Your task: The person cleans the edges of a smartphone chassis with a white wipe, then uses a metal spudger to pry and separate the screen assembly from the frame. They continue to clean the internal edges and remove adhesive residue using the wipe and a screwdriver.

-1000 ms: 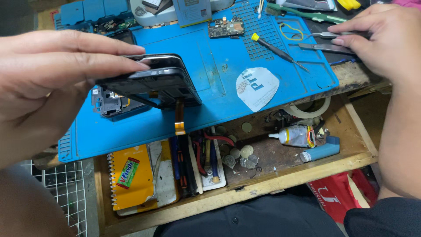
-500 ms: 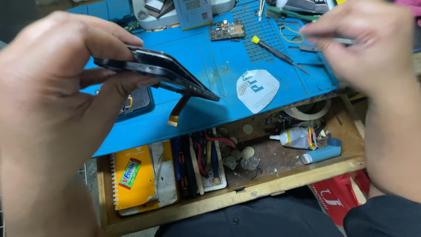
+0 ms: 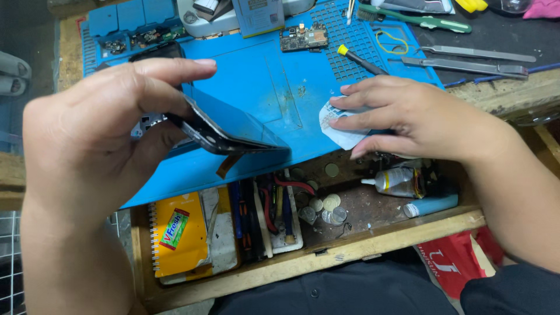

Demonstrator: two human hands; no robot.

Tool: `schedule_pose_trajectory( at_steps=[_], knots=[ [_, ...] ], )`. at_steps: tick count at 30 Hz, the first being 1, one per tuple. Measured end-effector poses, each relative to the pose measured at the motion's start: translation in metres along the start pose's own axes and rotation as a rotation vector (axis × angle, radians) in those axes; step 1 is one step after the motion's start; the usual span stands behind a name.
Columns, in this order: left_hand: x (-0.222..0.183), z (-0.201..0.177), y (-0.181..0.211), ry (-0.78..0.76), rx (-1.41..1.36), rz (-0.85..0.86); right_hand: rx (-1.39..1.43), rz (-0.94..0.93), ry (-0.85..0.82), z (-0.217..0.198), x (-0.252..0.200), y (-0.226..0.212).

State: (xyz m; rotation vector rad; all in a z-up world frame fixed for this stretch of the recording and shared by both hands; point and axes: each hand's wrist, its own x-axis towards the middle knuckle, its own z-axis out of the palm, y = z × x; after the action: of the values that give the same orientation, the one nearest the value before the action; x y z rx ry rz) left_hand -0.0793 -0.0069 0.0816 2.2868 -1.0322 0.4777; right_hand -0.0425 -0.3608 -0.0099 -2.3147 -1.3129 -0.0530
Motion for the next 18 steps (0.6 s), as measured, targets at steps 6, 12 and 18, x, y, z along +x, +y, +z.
schedule_pose_trajectory(
  at_steps=[6, 12, 18],
  knots=[
    [0.014, -0.005, -0.006, -0.056, 0.031, 0.070, 0.127, -0.044, 0.026, -0.008, 0.004, 0.003],
    [0.025, -0.008, -0.014, -0.099, 0.016, 0.084, 0.082, 0.128, 0.271, -0.014, 0.018, -0.012],
    [0.028, -0.004, -0.022, -0.082, -0.045, 0.036, 0.093, 0.108, 0.511, -0.011, 0.033, -0.051]
  ],
)
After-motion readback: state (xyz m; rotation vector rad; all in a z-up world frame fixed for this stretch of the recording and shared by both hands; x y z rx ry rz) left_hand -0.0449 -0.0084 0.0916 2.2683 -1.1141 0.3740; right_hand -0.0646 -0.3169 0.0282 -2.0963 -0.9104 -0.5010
